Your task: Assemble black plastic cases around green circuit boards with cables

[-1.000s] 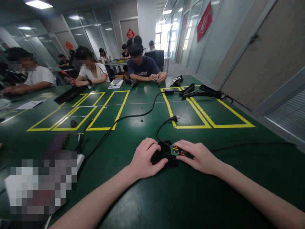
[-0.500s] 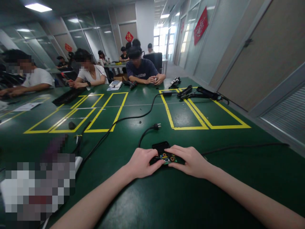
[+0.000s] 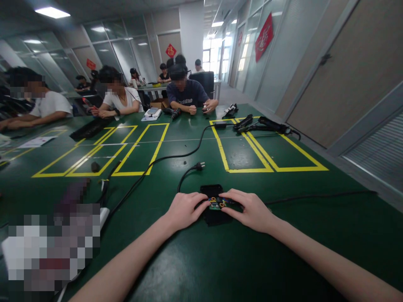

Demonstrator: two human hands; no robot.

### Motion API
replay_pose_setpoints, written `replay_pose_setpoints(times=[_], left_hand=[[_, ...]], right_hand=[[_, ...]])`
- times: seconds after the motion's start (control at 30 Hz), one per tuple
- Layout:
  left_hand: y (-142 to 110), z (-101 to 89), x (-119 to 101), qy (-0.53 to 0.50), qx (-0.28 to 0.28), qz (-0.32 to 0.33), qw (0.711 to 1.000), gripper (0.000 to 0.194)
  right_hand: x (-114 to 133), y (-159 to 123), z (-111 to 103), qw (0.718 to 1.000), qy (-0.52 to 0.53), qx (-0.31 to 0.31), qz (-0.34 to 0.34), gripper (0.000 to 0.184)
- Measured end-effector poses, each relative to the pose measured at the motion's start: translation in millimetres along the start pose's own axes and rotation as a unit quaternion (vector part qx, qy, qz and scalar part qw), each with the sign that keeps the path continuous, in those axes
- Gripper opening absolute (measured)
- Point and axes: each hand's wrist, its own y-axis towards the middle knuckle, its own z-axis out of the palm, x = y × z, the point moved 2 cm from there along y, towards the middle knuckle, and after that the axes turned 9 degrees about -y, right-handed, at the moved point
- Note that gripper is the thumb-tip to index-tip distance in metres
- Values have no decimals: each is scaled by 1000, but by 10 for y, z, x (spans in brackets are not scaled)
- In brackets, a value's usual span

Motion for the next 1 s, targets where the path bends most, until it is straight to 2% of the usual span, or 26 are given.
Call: replay_pose_setpoints(times=[0.27, 0.47, 0.53, 0.63, 0.77, 1.0], left_hand=[[-9, -22, 119, 2, 1, -26, 1000, 30], [-42, -23, 120, -1, -11, -30, 999, 25], [-60, -30, 107, -6, -16, -33, 999, 24], [-82, -51, 75, -20, -17, -37, 999, 22], [-94, -79, 31, -25, -19, -30, 999, 32], [-88, -47, 34, -30, -17, -28, 999, 19]], right_hand=[[-92, -16, 12, 999, -16, 24, 39, 22], [-98, -17, -1, 996, -15, 36, 74, 20], [-89, -23, -5, 997, -9, 41, 72, 21], [-65, -36, 7, 997, -9, 43, 57, 33], [-20, -57, 39, 997, -54, 40, 43, 41], [31, -92, 43, 994, -95, 42, 37, 43]])
